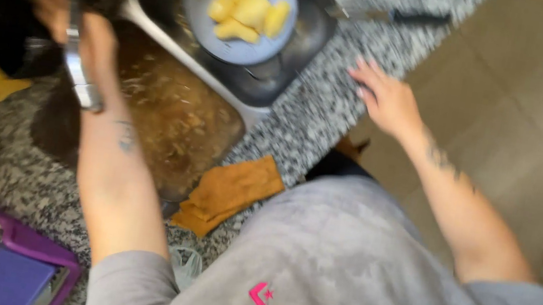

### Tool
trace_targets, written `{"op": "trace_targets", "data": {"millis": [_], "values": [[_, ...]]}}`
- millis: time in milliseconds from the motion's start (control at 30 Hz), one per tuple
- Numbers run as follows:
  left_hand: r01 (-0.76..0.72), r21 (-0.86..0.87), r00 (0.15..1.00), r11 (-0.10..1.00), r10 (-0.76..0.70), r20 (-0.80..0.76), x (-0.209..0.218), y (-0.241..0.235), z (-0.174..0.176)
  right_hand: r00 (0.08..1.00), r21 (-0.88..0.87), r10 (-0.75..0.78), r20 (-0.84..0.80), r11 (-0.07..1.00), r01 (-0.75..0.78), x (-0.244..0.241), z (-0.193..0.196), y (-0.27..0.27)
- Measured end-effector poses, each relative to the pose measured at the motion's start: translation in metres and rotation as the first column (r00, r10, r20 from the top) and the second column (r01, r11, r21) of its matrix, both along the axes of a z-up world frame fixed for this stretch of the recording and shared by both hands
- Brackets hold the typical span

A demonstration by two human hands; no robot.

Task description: The person washes peeled potatoes in a colander under running water, then dries their hands. They proceed to slice the potatoes into thin strips on a white cutting board using a large knife, placing the cut pieces into a green bowl.

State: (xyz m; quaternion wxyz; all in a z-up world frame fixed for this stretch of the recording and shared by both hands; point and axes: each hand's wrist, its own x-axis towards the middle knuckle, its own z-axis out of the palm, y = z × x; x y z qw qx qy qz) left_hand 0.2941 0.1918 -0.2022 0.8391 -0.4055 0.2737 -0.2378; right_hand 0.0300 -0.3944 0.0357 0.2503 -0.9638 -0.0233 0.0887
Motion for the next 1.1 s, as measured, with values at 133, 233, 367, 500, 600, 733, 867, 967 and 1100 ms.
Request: {"op": "trace_targets", "data": {"millis": [133, 233, 367, 500, 600, 733, 867, 967, 1100], "values": [[-0.192, -0.641, 0.966, 0.743, 0.029, -0.256, 0.040, 0.017, -0.013, 0.996, 0.117, 0.046, -0.072, 0.992, -0.038, -0.005, 0.001, -0.008], [-0.424, -0.872, 0.901, -0.244, -0.013, -0.434, 0.036, -0.044, 0.071, 0.993, 0.091, 0.028, -0.118, 0.996, -0.017, 0.004, 0.006, -0.007], [-0.601, -0.637, 0.744, -0.482, -0.047, -0.667, 0.001, -0.099, 0.168, 0.973, 0.114, -0.047, -0.225, 0.991, 0.074, 0.002, 0.029, 0.015], [-0.317, -0.733, 0.938, -0.602, -0.311, -0.151, -0.012, -0.071, 0.121, 0.974, 0.127, -0.057, -0.218, 0.988, 0.086, -0.001, 0.028, 0.019], [-0.330, -0.682, 0.915, -0.652, -0.399, -0.061, -0.058, -0.113, 0.147, 0.992, 0.110, -0.043, -0.120, 0.992, 0.056, 0.003, 0.023, 0.009], [-0.447, -0.598, 0.893, -0.665, -0.300, -0.335, -0.150, -0.122, 0.128, 0.982, 0.130, -0.023, -0.187, 0.990, 0.048, -0.004, 0.012, 0.012], [-0.495, 0.216, 0.192, -0.842, -0.348, -0.918, -0.205, -0.128, 0.114, 0.982, 0.114, 0.006, -0.190, 0.993, 0.016, 0.000, 0.021, 0.015], [-0.487, 0.126, 0.506, -0.864, -0.397, -0.766, -0.252, -0.113, 0.097, 0.998, -0.045, 0.065, -0.005, 0.997, -0.065, -0.008, -0.004, 0.006], [-0.340, -0.001, 0.547, -0.940, -0.197, -0.813, -0.282, -0.114, 0.110, 0.994, -0.084, 0.107, -0.021, 0.990, -0.109, -0.008, -0.012, 0.003]]}}
